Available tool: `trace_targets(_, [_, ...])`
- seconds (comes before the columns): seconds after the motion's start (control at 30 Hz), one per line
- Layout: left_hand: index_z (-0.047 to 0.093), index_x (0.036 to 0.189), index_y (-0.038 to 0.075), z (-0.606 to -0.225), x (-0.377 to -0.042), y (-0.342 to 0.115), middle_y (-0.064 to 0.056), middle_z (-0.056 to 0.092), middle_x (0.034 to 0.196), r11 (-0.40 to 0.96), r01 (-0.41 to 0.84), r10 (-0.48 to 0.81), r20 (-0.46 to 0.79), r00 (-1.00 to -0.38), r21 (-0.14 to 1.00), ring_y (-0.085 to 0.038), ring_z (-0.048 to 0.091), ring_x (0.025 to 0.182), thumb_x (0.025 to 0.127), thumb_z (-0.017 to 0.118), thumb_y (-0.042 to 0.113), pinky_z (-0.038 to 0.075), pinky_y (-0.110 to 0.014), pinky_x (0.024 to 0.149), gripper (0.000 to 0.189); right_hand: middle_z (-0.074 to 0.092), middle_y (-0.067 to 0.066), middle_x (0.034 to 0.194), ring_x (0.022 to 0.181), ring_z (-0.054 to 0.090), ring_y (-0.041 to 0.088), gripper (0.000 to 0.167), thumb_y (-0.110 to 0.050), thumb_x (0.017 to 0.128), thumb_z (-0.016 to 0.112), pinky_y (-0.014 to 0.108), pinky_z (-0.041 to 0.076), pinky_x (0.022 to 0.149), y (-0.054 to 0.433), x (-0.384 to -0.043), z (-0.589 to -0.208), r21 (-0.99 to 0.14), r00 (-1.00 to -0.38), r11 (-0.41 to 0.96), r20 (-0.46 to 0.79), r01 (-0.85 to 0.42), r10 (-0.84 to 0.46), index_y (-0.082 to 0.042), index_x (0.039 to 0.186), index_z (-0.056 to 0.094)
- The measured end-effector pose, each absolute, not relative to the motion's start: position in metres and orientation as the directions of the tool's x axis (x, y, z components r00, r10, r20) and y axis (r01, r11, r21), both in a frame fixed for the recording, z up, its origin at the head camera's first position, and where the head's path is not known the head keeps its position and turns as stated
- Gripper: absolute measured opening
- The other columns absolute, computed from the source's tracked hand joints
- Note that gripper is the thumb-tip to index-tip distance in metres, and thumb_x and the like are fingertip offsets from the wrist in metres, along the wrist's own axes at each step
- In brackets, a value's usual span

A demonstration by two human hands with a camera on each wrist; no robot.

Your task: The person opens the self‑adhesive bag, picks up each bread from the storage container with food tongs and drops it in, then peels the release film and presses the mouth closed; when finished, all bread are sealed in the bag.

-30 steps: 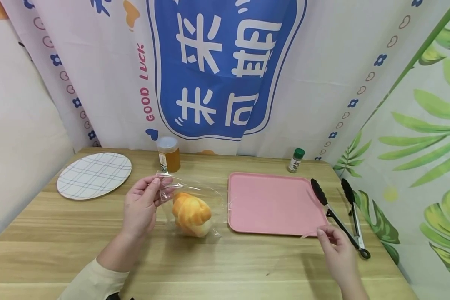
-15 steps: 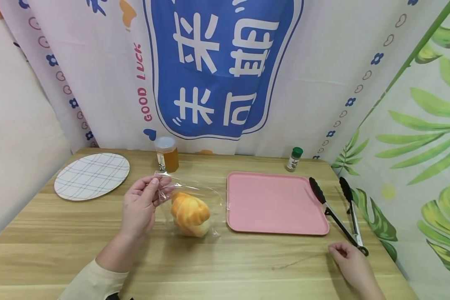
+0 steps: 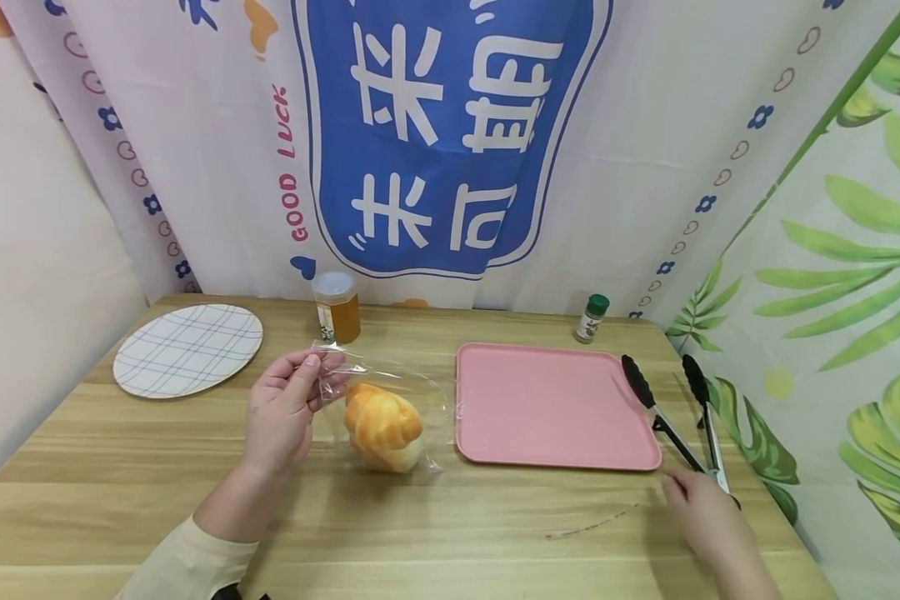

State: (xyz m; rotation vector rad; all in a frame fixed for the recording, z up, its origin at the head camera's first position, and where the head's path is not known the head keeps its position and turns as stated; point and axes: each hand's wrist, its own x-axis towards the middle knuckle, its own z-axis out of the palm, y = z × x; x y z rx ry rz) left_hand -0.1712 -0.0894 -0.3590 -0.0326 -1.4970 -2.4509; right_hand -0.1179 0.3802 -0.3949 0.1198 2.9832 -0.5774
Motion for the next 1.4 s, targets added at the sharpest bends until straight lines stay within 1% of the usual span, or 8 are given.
trace_targets(0.13, [0.063,0.096,0.009,-0.359,-0.171,-0.090,0.005,0.076,0.087,-0.423,0.245,-0.222,0.163,-0.961,0.872,-0.009,0.074,0.077,0.102,0.049,0.006,0.062,-0.024,0.071,0.015,0.060,0.031,0.126,0.105,0.064,0.044,0.043,-0.027,0.104,0.048,0.051,0.057,0.083,0.330,-0.125,-0.379,-0.510,-0.999,0.859,0.034,-0.044,-0.031,0.004,0.131,0.058])
trace_targets(0.37, [0.063,0.096,0.009,-0.359,-0.172,-0.089,0.004,0.075,0.088,-0.423,0.246,-0.220,0.165,-0.961,0.872,-0.010,0.074,0.077,0.101,0.050,0.006,0.062,-0.025,0.070,0.015,0.068,0.009,0.117,0.099,0.061,0.005,0.027,-0.019,0.096,0.063,0.021,0.056,0.083,0.220,-0.141,-0.372,-0.708,-0.949,0.632,0.232,-0.316,-0.214,-0.007,0.120,0.068])
trace_targets(0.53, [0.063,0.096,0.010,-0.359,-0.172,-0.089,0.005,0.075,0.087,-0.417,0.247,-0.220,0.167,-0.961,0.875,-0.010,0.074,0.078,0.101,0.050,0.006,0.061,-0.024,0.070,0.015,0.072,0.005,0.106,0.095,0.062,-0.001,0.016,-0.009,0.095,0.062,0.018,0.055,0.086,0.172,-0.150,-0.367,-0.923,-0.973,0.314,0.192,-0.223,-0.127,0.003,0.104,0.069])
trace_targets(0.67, [0.063,0.100,0.005,-0.359,-0.171,-0.090,0.006,0.075,0.087,-0.391,0.246,-0.218,0.170,-0.961,0.887,-0.010,0.074,0.078,0.101,0.050,0.006,0.062,-0.025,0.071,0.013,0.071,-0.007,0.088,0.089,0.065,0.005,0.013,-0.008,0.095,0.061,0.021,0.055,0.084,0.159,-0.155,-0.361,-0.988,-0.993,0.092,0.119,-0.121,-0.028,-0.007,0.085,0.069])
trace_targets(0.77, [0.062,0.104,0.002,-0.358,-0.169,-0.092,0.007,0.076,0.088,-0.364,0.260,-0.209,0.194,-0.959,0.894,-0.009,0.074,0.080,0.102,0.049,0.005,0.062,-0.026,0.074,0.013,0.069,-0.009,0.082,0.086,0.066,0.007,0.014,-0.010,0.096,0.061,0.022,0.056,0.084,0.158,-0.158,-0.354,-0.988,-0.990,0.063,0.141,-0.143,-0.023,-0.013,0.084,0.067])
trace_targets(0.93, [0.062,0.105,0.001,-0.354,-0.165,-0.099,0.008,0.076,0.089,-0.302,0.336,-0.178,0.294,-0.939,0.892,-0.009,0.074,0.084,0.101,0.049,0.003,0.061,-0.028,0.080,0.014,0.072,-0.012,0.087,0.088,0.069,0.006,0.016,-0.016,0.101,0.055,0.022,0.056,0.086,0.159,-0.163,-0.341,-0.963,-0.970,0.113,0.240,-0.243,-0.040,-0.002,0.094,0.061])
trace_targets(1.1, [0.066,0.100,0.015,-0.353,-0.165,-0.102,0.008,0.076,0.090,-0.257,0.359,-0.134,0.335,-0.933,0.897,-0.008,0.074,0.085,0.100,0.051,0.004,0.061,-0.028,0.081,0.018,0.071,-0.013,0.082,0.082,0.069,0.006,0.022,-0.017,0.103,0.051,0.021,0.057,0.085,0.158,-0.169,-0.335,-0.938,-0.954,0.175,0.298,-0.298,-0.026,0.005,0.100,0.056])
trace_targets(1.4, [0.064,0.101,0.015,-0.363,-0.169,-0.100,0.010,0.076,0.087,-0.262,0.275,-0.172,0.235,-0.957,0.925,-0.009,0.074,0.086,0.101,0.050,0.006,0.061,-0.028,0.079,0.016,0.073,-0.015,0.083,0.086,0.071,0.004,0.032,-0.010,0.098,0.059,0.021,0.056,0.090,0.158,-0.179,-0.348,-0.987,-0.987,0.108,0.104,-0.117,-0.120,0.007,0.125,0.053])
